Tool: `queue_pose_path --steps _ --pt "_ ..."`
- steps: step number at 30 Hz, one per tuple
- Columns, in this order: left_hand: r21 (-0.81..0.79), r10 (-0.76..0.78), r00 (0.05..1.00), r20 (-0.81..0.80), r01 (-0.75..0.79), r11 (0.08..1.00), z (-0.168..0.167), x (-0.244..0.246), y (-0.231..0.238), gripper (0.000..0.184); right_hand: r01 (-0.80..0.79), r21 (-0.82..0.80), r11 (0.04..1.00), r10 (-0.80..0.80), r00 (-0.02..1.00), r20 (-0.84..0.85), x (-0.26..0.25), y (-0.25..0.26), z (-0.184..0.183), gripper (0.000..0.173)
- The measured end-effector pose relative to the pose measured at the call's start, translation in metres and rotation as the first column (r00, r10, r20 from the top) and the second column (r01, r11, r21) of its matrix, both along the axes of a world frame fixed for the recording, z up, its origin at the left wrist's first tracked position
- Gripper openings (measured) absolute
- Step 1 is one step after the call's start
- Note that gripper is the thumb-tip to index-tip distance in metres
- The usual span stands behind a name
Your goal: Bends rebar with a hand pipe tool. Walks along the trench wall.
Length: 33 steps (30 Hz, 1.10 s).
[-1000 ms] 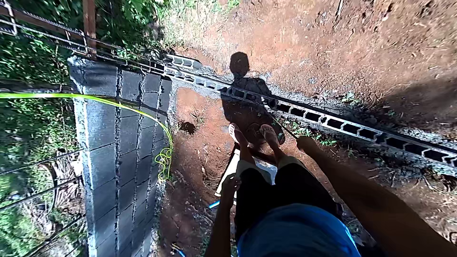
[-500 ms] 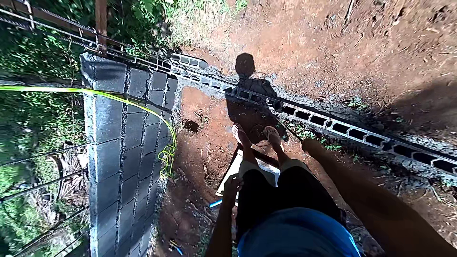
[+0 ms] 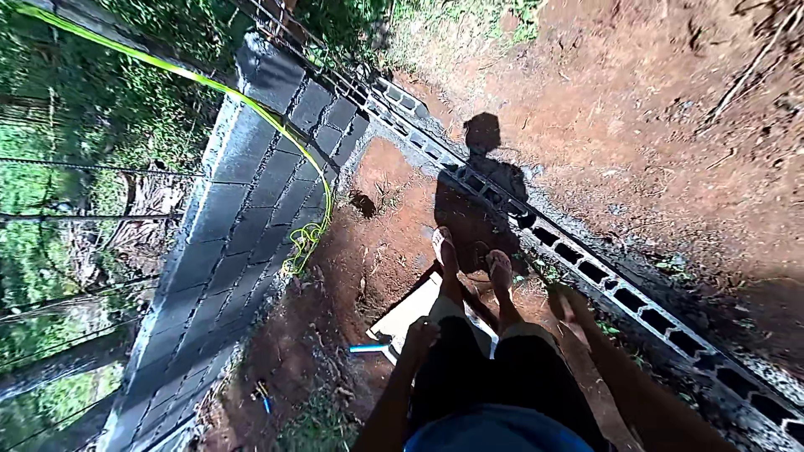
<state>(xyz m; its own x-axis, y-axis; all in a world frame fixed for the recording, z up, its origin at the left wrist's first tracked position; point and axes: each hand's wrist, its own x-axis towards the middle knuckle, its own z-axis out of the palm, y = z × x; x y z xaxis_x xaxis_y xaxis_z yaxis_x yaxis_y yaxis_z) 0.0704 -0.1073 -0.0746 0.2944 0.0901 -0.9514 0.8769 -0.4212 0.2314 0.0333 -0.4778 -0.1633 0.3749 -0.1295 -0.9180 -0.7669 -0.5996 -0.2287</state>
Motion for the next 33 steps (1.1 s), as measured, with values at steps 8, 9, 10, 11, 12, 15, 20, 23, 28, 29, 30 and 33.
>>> queue_pose_path --steps 8,9,10,11,12,15,20,23,28,29,30,33 --pt "-0.011 0.101 0.993 0.064 -0.100 0.995 -0.010 -0.015 0.041 0.030 -0.025 0.019 1.000 0.025 1.000 -0.013 0.150 0.063 -0.005 0.045" --pt "-0.001 0.082 0.993 0.080 -0.082 0.997 -0.014 -0.019 0.052 0.031 -0.028 0.020 0.999 0.028 1.000 -0.007 0.165 0.069 -0.007 0.045" --pt "0.018 0.074 0.994 0.085 -0.076 0.997 -0.018 -0.023 0.061 0.031 -0.029 0.019 0.999 0.029 1.000 0.009 0.177 0.075 -0.011 0.044" --pt "0.037 0.078 0.994 0.079 -0.081 0.996 -0.021 -0.027 0.069 0.032 -0.026 0.008 1.000 0.026 0.999 0.021 0.187 0.080 -0.015 0.044" --pt "0.047 0.097 0.993 0.067 -0.100 0.994 -0.023 -0.030 0.077 0.033 -0.029 -0.008 1.000 0.029 0.999 0.019 0.198 0.086 -0.017 0.043" --pt "0.053 0.181 0.983 0.033 -0.183 0.982 -0.027 -0.036 0.091 0.033 -0.051 -0.027 0.998 0.051 0.999 -0.002 0.224 0.100 -0.019 0.043" --pt "0.038 0.264 0.964 0.016 -0.265 0.964 -0.030 -0.037 0.092 0.032 -0.116 -0.057 0.992 0.115 0.993 -0.012 0.247 0.113 -0.026 0.044" --pt "0.007 0.277 0.961 0.015 -0.278 0.961 -0.029 -0.030 0.086 0.031 -0.140 -0.074 0.987 0.137 0.989 -0.053 0.252 0.119 -0.029 0.044" --pt "-0.075 0.243 0.967 -0.076 -0.249 0.966 -0.038 -0.029 0.076 0.031 -0.168 -0.107 0.980 0.159 0.984 -0.085 0.250 0.123 -0.031 0.046" --pt "-0.102 0.113 0.989 -0.090 -0.122 0.987 -0.041 -0.031 0.076 0.033 -0.172 -0.109 0.979 0.163 0.983 -0.089 0.249 0.123 -0.032 0.046" --pt "-0.128 -0.050 0.995 -0.086 0.039 0.991 -0.041 -0.029 0.075 0.035 -0.176 -0.112 0.978 0.166 0.982 -0.087 0.246 0.123 -0.033 0.046" --pt "-0.163 -0.295 0.951 -0.095 0.278 0.947 -0.029 -0.011 0.059 0.038 -0.165 -0.113 0.980 0.159 0.986 -0.057 0.240 0.118 -0.043 0.044"
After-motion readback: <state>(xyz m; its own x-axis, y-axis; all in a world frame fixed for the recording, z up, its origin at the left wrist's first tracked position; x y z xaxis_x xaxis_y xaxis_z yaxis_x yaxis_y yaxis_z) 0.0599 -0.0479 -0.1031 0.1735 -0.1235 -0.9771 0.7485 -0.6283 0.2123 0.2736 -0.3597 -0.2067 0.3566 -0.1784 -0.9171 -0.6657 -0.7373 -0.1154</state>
